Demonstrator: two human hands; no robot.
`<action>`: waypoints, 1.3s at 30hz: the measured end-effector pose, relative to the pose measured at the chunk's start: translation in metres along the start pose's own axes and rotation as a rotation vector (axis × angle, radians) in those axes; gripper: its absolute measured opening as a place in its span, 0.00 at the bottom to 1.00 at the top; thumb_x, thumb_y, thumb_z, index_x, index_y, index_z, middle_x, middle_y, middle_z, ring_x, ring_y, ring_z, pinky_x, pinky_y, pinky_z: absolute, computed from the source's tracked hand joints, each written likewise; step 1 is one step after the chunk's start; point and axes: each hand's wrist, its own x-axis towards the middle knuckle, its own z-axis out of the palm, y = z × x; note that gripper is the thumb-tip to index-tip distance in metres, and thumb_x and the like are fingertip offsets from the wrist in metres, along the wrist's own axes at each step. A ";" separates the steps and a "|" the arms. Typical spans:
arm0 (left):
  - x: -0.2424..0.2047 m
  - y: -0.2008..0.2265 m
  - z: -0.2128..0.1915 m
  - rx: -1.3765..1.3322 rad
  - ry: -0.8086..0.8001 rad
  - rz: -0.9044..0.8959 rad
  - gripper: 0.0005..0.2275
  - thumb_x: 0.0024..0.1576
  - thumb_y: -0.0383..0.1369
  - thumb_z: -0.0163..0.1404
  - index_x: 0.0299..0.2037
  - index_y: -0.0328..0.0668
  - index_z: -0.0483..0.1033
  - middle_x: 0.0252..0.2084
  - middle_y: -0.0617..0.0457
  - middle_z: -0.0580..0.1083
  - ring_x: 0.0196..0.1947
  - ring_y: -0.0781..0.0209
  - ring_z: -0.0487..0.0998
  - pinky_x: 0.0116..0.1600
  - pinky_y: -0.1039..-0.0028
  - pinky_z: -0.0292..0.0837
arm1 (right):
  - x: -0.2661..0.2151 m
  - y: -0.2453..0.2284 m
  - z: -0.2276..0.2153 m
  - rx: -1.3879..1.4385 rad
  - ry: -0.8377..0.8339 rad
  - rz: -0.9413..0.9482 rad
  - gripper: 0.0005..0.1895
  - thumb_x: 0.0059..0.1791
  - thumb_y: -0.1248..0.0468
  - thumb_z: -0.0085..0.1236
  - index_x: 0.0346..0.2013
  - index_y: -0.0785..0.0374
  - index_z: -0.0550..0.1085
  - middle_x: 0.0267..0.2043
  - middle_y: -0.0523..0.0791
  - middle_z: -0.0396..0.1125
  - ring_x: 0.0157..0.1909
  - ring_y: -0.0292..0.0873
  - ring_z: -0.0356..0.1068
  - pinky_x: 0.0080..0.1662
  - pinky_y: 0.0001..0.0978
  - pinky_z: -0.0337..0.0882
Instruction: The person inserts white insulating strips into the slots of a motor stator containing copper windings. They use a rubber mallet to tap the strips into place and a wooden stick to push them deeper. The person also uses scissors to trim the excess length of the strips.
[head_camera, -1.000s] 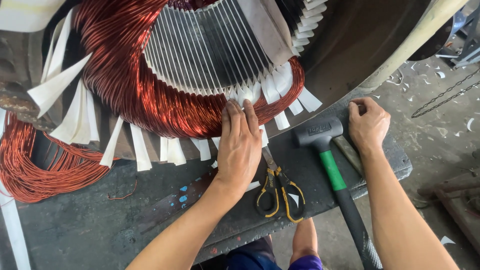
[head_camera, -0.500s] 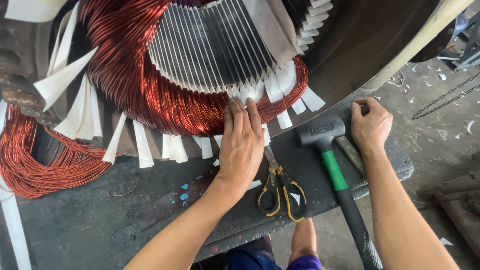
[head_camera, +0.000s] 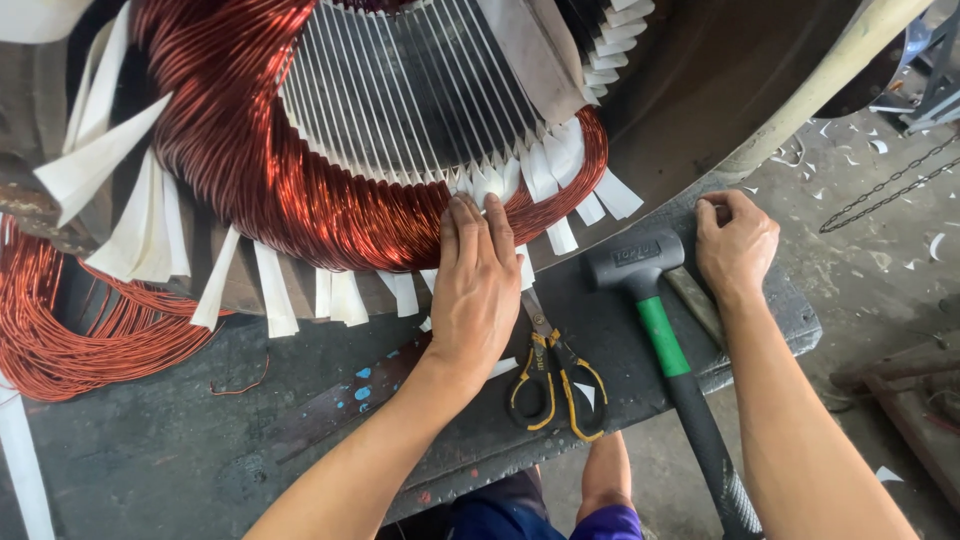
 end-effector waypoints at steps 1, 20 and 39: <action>0.000 0.000 0.000 -0.007 0.007 -0.002 0.32 0.65 0.44 0.55 0.71 0.21 0.67 0.62 0.21 0.73 0.69 0.31 0.70 0.75 0.49 0.62 | 0.000 -0.001 -0.001 0.003 -0.004 0.000 0.07 0.57 0.62 0.65 0.49 0.57 0.86 0.34 0.51 0.77 0.42 0.55 0.79 0.43 0.45 0.75; 0.001 0.003 0.002 -0.007 0.003 0.004 0.31 0.66 0.43 0.54 0.71 0.21 0.67 0.63 0.20 0.72 0.69 0.31 0.70 0.74 0.49 0.63 | 0.001 0.004 0.000 0.027 0.018 -0.031 0.07 0.57 0.62 0.66 0.48 0.56 0.86 0.32 0.51 0.76 0.41 0.58 0.79 0.42 0.48 0.75; 0.001 0.004 0.004 -0.008 -0.003 0.011 0.32 0.66 0.43 0.54 0.72 0.20 0.66 0.63 0.20 0.72 0.69 0.30 0.69 0.74 0.49 0.63 | 0.001 0.008 0.002 0.026 0.034 -0.026 0.06 0.57 0.61 0.66 0.47 0.53 0.86 0.33 0.50 0.76 0.41 0.57 0.79 0.42 0.47 0.75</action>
